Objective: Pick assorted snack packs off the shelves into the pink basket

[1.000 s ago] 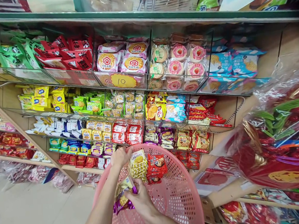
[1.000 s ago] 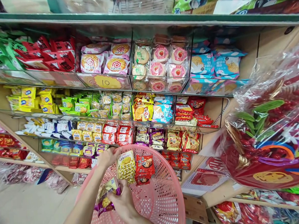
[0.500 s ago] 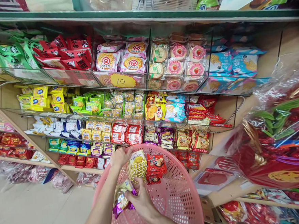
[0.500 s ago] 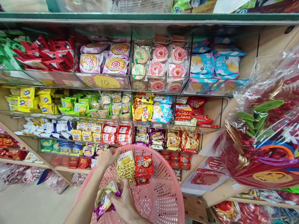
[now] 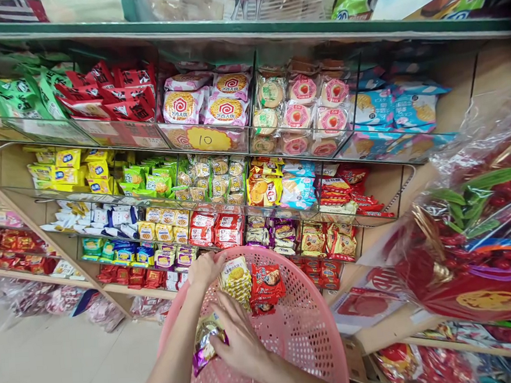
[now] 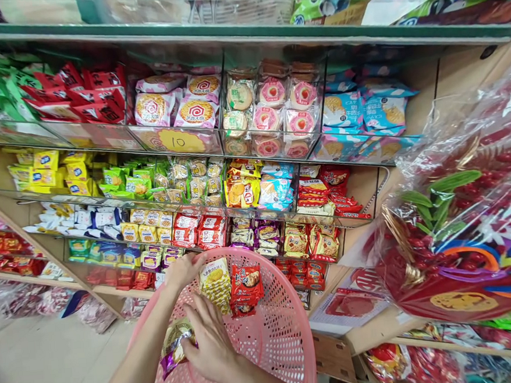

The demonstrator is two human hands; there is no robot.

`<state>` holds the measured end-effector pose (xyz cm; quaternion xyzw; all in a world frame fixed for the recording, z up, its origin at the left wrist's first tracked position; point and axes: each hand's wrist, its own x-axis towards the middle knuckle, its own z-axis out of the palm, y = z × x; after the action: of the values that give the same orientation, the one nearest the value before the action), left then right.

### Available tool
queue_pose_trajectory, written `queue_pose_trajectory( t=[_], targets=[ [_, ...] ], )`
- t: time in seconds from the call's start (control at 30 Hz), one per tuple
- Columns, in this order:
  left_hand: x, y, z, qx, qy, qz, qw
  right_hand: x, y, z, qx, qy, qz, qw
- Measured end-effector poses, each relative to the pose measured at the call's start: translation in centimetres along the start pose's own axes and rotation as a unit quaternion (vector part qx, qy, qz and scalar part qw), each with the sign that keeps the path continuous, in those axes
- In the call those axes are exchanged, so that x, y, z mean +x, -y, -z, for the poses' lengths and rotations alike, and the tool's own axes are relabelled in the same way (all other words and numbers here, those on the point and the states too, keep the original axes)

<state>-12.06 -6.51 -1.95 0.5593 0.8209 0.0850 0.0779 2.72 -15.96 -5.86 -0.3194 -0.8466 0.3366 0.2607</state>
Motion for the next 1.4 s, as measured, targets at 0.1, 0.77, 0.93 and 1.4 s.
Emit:
queue_pose_trajectory(
  t=[0.1,0.77,0.93,1.4],
  targets=[
    [0.0,0.1,0.0,-0.003,0.008,0.006,1.0,0.4,0.2,0.8,-0.029,0.029,0.072,0.997],
    [0.2,0.2,-0.2,-0.002,0.003,0.004,1.0,0.9,-1.6,0.2,-0.08,0.071,0.155,0.982],
    [0.0,0.1,0.0,0.005,-0.004,0.007,1.0,1.0,-1.2,-0.9,-0.086,0.024,0.088,0.992],
    [0.3,0.3,0.4,-0.002,0.026,-0.017,1.0,1.1,-0.8,-1.8,-0.156,0.069,0.066,0.983]
  ],
)
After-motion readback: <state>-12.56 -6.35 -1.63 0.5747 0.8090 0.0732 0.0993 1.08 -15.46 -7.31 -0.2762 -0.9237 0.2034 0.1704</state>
